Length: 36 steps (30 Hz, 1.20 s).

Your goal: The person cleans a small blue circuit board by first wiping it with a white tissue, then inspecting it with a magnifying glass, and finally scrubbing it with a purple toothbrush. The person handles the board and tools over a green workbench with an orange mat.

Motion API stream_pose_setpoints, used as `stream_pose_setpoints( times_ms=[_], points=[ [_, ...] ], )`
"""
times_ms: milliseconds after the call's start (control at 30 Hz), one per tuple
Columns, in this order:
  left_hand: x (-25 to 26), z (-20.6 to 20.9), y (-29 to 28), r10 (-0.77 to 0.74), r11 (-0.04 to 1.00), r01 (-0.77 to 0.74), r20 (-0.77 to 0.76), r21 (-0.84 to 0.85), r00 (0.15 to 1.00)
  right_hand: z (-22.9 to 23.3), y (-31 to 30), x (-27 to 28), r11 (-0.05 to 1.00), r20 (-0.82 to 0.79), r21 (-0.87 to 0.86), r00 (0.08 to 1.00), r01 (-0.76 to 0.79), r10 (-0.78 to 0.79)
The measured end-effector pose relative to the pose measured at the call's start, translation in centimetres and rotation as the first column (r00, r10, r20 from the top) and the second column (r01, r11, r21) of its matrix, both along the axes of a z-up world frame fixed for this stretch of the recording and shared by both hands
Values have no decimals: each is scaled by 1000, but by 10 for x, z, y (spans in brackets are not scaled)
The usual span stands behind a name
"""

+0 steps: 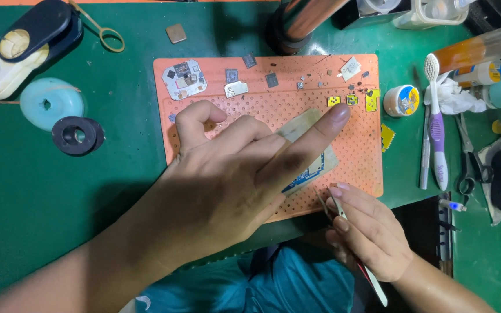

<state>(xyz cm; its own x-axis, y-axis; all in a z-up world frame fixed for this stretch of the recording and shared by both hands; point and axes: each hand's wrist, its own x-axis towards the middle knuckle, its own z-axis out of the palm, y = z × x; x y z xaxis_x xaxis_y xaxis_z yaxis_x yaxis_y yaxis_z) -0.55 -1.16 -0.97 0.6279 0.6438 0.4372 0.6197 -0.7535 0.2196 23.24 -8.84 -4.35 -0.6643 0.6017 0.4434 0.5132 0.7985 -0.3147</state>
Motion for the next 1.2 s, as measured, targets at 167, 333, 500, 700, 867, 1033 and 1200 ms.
stream_pose_setpoints(
  times_ms=[167, 333, 500, 700, 867, 1033, 1200],
  points=[
    [0, -1, 1, -20, 999, 21, 30, -26, 999, -1, 0, 0, 1000, -35, 5, 999, 8, -8],
    [0, -3, 1, -36, 998, 39, 50, -55, 998, -1, 1, 0, 1000, -19, 3, 1000, -13, 13],
    [0, -5, 0, -34, 998, 37, 58, -50, 998, -1, 3, -3, 999, -2, 29, 1000, -22, 22],
    [-1, -8, -1, -62, 985, 77, 99, -157, 993, -2, 4, -6, 996, -27, 82, 999, -19, 21],
    [0, -10, -1, -23, 997, 30, 81, -75, 996, 1, 6, -9, 996, -21, 89, 1000, -19, 21],
    [0, -7, 1, -56, 994, 64, 88, -86, 995, 0, 6, -8, 995, -31, 92, 999, -26, 29],
    [-1, -5, 0, -74, 991, 84, 99, -100, 992, 0, 5, -5, 999, -22, 29, 999, -32, 33]
  ],
)
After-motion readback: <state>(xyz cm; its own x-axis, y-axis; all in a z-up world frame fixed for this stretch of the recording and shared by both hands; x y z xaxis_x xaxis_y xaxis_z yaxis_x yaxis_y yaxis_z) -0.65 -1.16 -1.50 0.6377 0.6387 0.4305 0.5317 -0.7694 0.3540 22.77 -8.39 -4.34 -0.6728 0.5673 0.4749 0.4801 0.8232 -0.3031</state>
